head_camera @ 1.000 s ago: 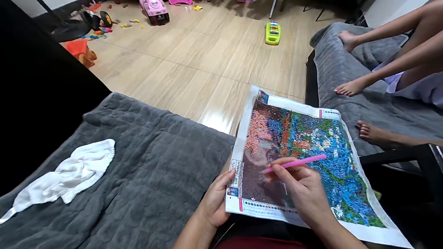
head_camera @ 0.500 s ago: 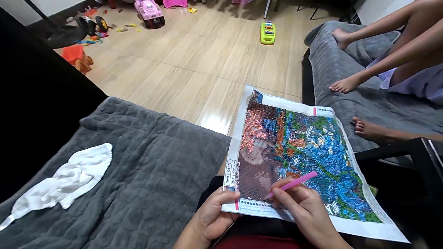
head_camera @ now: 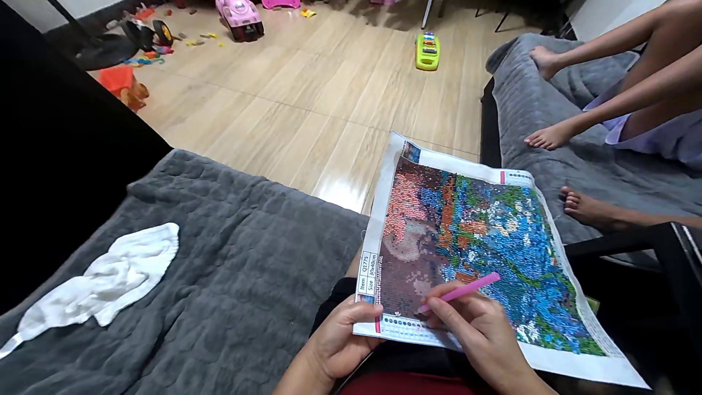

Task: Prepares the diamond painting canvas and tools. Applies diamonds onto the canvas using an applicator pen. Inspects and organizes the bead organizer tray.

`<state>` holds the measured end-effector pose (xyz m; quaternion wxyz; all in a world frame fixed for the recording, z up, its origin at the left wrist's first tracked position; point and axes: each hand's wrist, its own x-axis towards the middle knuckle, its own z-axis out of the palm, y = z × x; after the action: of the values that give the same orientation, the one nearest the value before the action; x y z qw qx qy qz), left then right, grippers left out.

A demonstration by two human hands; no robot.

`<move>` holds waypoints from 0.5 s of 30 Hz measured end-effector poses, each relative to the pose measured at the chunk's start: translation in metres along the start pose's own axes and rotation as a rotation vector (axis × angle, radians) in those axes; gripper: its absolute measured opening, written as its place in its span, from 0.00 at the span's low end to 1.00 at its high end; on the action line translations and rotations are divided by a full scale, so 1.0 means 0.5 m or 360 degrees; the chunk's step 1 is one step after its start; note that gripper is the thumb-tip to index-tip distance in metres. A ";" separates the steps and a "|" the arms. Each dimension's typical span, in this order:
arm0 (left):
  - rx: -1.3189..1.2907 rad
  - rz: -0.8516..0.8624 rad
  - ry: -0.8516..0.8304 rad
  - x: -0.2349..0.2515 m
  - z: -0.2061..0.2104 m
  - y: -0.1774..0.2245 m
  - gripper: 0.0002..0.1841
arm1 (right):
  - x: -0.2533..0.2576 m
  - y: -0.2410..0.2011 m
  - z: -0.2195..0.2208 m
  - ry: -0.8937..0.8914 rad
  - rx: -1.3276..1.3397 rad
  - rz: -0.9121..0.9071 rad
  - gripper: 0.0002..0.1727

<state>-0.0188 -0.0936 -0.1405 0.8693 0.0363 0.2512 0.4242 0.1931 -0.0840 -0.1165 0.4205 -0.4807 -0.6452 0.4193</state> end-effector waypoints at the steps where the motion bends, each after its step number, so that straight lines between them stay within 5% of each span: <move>1: 0.0004 0.0003 0.0000 0.000 0.000 0.000 0.13 | 0.000 0.001 0.001 -0.0003 -0.0003 -0.0002 0.11; 15: 0.0008 -0.0001 -0.0025 0.000 -0.002 0.000 0.13 | -0.001 0.001 0.001 0.0021 -0.0002 -0.0021 0.11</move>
<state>-0.0191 -0.0936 -0.1412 0.8713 0.0419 0.2454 0.4229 0.1932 -0.0846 -0.1174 0.4273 -0.4796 -0.6456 0.4130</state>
